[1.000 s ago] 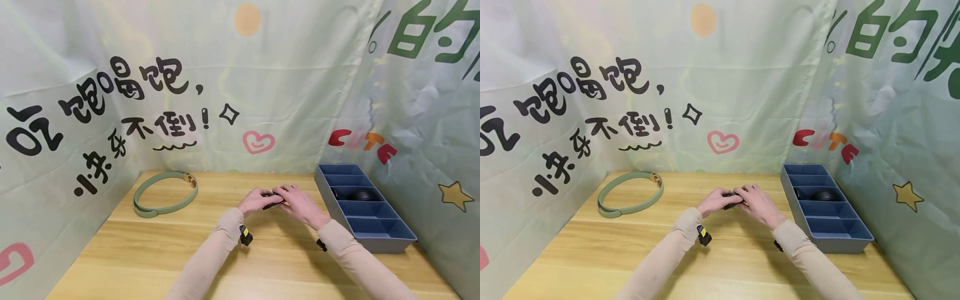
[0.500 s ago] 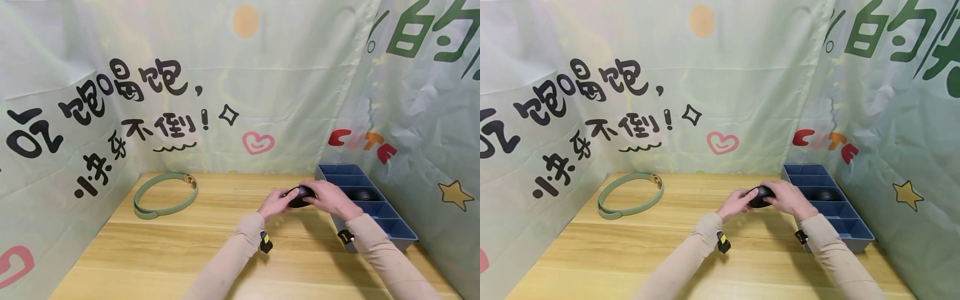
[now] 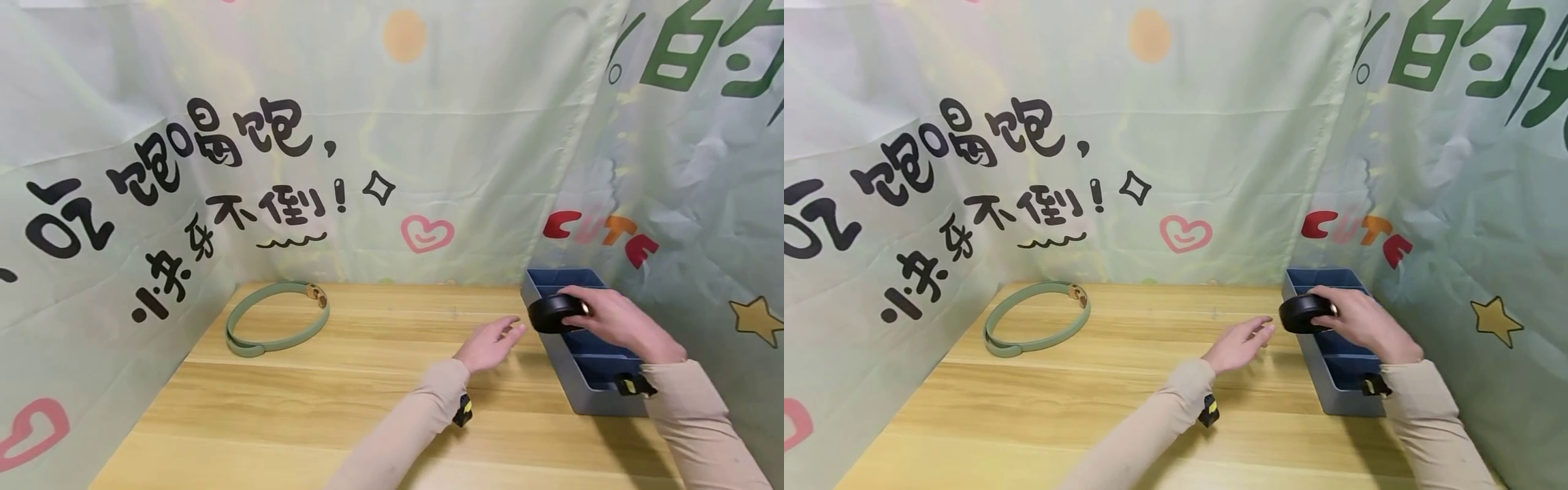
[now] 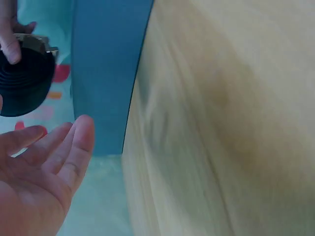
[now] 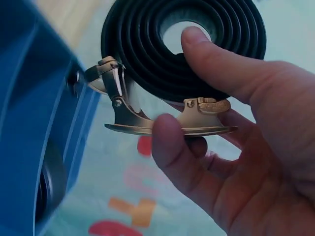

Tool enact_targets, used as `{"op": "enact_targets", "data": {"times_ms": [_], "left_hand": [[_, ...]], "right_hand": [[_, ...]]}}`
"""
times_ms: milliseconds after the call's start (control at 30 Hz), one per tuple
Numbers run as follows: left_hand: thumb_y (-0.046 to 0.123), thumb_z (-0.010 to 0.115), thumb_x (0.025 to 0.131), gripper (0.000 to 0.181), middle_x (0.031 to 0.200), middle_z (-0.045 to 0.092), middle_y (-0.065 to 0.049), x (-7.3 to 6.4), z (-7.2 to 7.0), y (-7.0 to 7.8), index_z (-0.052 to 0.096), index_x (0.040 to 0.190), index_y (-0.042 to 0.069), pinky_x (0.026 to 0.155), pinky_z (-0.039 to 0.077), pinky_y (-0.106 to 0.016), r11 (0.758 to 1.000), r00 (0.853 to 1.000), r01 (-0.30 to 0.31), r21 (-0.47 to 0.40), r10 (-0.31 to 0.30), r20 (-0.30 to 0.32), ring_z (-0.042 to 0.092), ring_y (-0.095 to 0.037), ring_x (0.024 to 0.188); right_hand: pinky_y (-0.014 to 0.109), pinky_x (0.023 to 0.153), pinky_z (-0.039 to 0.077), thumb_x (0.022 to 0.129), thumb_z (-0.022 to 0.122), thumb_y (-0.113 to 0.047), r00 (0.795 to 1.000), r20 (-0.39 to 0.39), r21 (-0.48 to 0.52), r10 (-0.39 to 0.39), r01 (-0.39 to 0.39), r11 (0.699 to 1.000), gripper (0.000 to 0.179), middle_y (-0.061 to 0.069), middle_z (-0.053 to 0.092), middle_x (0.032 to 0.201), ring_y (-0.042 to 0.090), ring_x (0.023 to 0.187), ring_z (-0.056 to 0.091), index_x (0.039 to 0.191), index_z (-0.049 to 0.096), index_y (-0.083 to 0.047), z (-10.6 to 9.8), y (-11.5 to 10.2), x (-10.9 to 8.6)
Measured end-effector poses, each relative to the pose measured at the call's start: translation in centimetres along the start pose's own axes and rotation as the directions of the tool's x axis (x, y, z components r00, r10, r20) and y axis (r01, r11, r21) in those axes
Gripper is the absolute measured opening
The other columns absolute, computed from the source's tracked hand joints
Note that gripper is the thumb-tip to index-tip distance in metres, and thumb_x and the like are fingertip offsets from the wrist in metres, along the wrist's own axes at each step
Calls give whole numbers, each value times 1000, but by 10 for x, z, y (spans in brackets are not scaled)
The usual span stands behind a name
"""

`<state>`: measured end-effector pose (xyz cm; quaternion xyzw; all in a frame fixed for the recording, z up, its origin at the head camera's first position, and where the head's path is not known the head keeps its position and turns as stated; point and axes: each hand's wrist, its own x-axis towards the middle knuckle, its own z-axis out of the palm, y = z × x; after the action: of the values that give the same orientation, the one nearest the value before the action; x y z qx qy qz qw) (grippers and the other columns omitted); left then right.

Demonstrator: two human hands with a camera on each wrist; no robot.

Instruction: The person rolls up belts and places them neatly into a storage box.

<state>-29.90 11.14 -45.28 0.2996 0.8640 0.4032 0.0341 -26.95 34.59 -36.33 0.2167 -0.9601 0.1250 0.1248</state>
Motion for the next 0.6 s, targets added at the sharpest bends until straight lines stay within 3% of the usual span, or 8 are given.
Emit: {"op": "enact_targets", "data": {"times_ms": [100,200,300,500,600], "left_hand": [[48,41,103,48,127,66,6,-2,8,7,52,142,23,86,46,-11,988,996,-75,139,66,64,64,0,105],[44,49,101,47,132,63,7,-2,15,16,52,142,22,88,43,-8,947,978,-177,268,139,153,62,1,109],[41,52,100,49,138,58,9,-2,19,26,49,144,21,98,39,-8,879,959,-265,396,200,199,57,0,120],[43,52,100,54,147,48,5,-2,25,40,40,150,26,107,35,-13,729,940,-340,593,266,213,47,-4,132],[44,52,100,58,153,40,3,-2,31,45,34,153,31,110,32,-15,647,920,-391,655,293,260,43,-7,136]], "right_hand": [[39,64,51,79,81,-19,999,27,-3,38,-38,999,41,8,68,93,18,75,59,116,64,-9,-11,13,-9],[31,59,44,81,80,-23,996,36,-20,85,-84,996,42,3,65,86,14,70,53,116,63,-9,-20,25,-20],[29,58,40,81,80,-24,994,29,-46,109,-108,993,41,0,63,81,13,67,49,115,62,-8,-26,36,-27],[39,63,46,79,81,-23,992,44,-68,117,-114,991,42,7,66,87,20,74,55,112,63,-6,-26,54,-38],[40,63,47,79,81,-21,991,61,-70,121,-116,991,40,7,66,88,20,74,56,112,63,-6,-19,60,-44]]}}
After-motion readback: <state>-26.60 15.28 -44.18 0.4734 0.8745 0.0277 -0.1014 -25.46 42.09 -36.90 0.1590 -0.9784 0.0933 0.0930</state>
